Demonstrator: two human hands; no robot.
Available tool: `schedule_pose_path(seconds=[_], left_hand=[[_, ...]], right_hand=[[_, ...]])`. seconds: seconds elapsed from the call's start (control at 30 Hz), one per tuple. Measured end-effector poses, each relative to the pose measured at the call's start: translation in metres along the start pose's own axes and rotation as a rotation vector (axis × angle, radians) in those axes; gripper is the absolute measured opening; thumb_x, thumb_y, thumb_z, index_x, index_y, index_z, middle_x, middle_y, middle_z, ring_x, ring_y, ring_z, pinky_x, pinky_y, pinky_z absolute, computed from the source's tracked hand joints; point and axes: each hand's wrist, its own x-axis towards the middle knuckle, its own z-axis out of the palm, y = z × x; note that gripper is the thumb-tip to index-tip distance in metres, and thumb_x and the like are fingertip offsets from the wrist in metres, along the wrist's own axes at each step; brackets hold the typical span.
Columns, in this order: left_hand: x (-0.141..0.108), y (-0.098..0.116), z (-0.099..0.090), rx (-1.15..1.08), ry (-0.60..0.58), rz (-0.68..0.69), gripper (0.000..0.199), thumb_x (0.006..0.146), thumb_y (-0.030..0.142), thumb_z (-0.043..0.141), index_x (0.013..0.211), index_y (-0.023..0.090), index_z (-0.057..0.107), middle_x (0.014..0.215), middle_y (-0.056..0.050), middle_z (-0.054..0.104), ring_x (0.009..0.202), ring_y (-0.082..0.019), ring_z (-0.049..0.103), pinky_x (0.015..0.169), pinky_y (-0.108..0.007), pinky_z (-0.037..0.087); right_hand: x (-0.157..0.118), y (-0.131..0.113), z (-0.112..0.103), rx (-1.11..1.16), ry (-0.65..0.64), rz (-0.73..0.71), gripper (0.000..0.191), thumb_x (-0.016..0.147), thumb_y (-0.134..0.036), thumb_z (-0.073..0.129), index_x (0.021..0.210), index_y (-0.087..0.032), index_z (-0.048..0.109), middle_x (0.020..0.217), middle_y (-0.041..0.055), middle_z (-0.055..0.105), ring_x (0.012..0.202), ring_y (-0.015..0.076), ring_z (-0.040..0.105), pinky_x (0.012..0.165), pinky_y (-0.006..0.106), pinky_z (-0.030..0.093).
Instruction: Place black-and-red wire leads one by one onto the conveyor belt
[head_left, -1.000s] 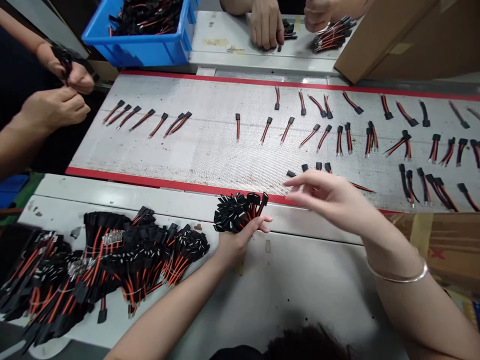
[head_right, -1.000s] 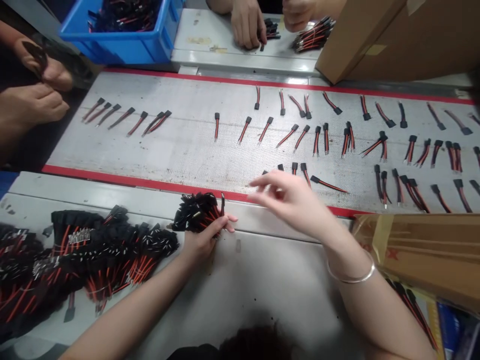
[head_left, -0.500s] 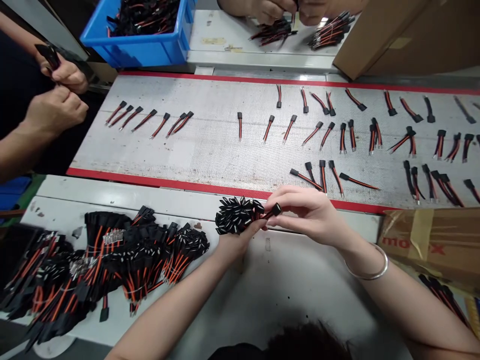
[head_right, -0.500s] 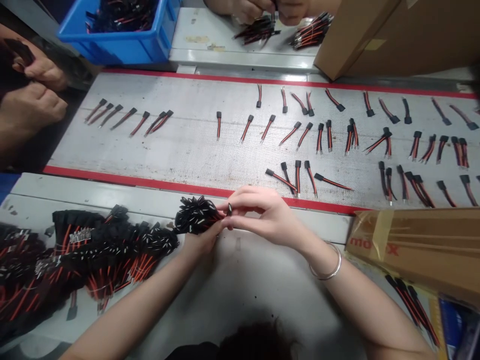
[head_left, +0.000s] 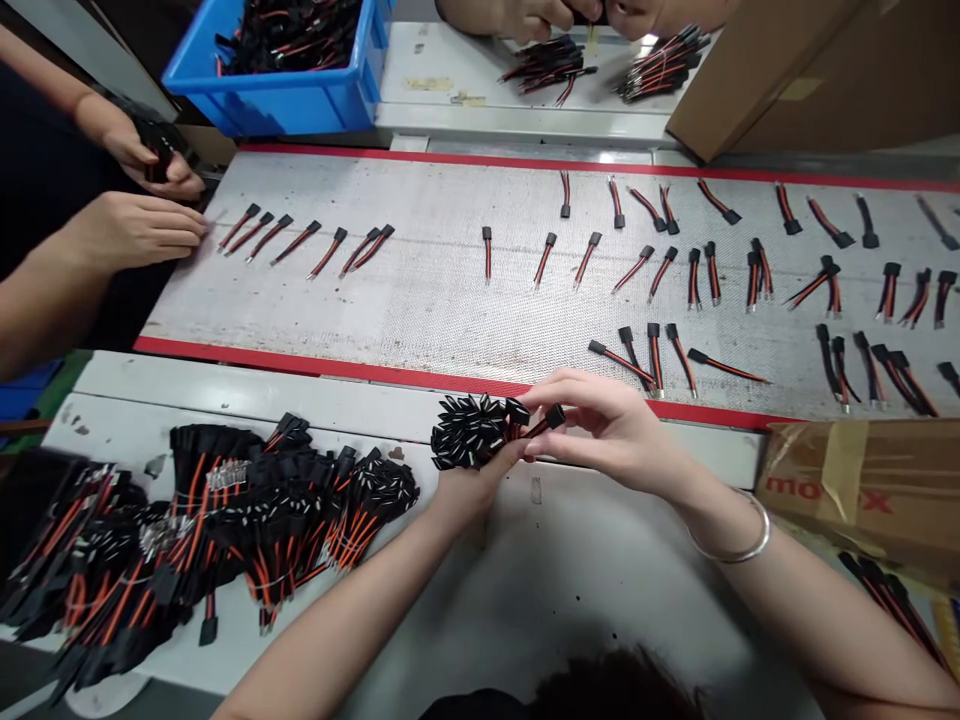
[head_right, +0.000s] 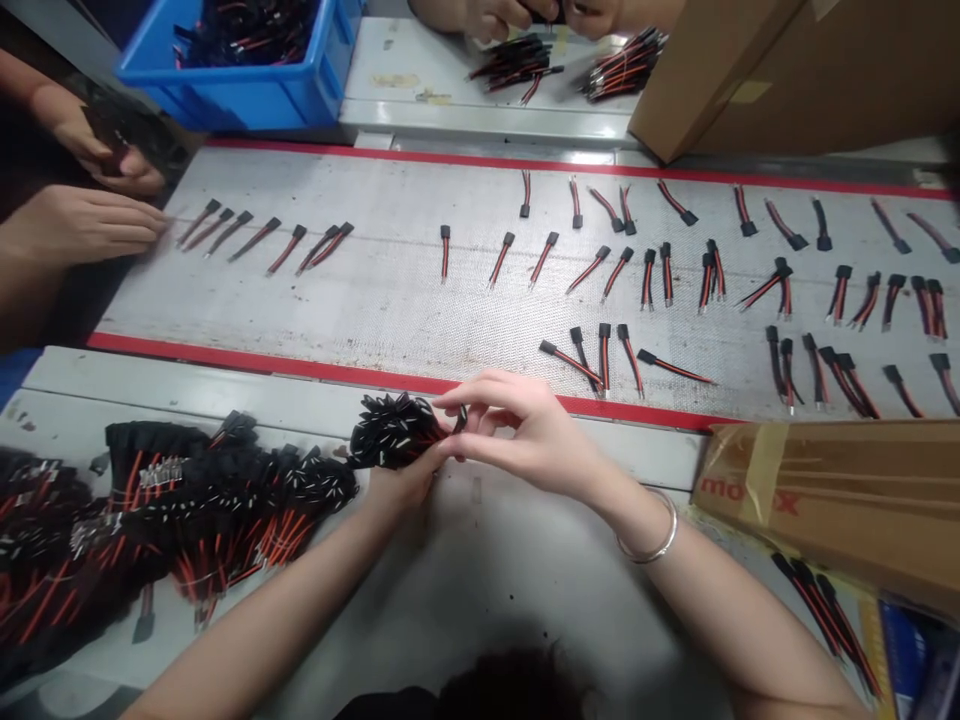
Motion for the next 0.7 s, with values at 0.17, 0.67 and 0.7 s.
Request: schedule_pose_path(seconds=[0.17,0.67,0.7], left_hand=[[-0.001,-0.020,-0.003,0.015,0.168,0.000,0.025,0.064,0.038,0.089,0.077,0.026,0.072,0.080,-0.001,0.077,0.086,-0.027,0.073,0.085,-0.041,0.059],[-0.001,0.011,0.001,-0.087,-0.005,0.013,0.014,0.081,0.032,0.074,0.069,0.027,0.077,0.071,-0.005,0.075,0.076,-0.028,0.073,0.081,-0.043,0.062],[-0.001,0.012,0.001,-0.084,0.000,0.022,0.016,0.082,0.033,0.073,0.068,0.027,0.077,0.070,-0.005,0.075,0.076,-0.028,0.073,0.081,-0.043,0.061]], right_hand=[[-0.003,0.004,0.018,-0.211,0.176,-0.150,0.002,0.087,-0.021,0.076,0.089,-0.020,0.077,0.082,0.0047,0.073,0.069,0.0138,0.066,0.054,0.025,0.057],[-0.005,0.001,0.024,-0.150,0.279,0.018,0.009,0.088,-0.022,0.070,0.081,-0.019,0.075,0.080,0.0054,0.069,0.066,0.0144,0.065,0.053,0.027,0.059],[-0.005,0.001,0.025,-0.136,0.293,0.033,0.009,0.088,-0.021,0.070,0.080,-0.020,0.075,0.079,0.0053,0.069,0.065,0.0144,0.065,0.052,0.027,0.059]])
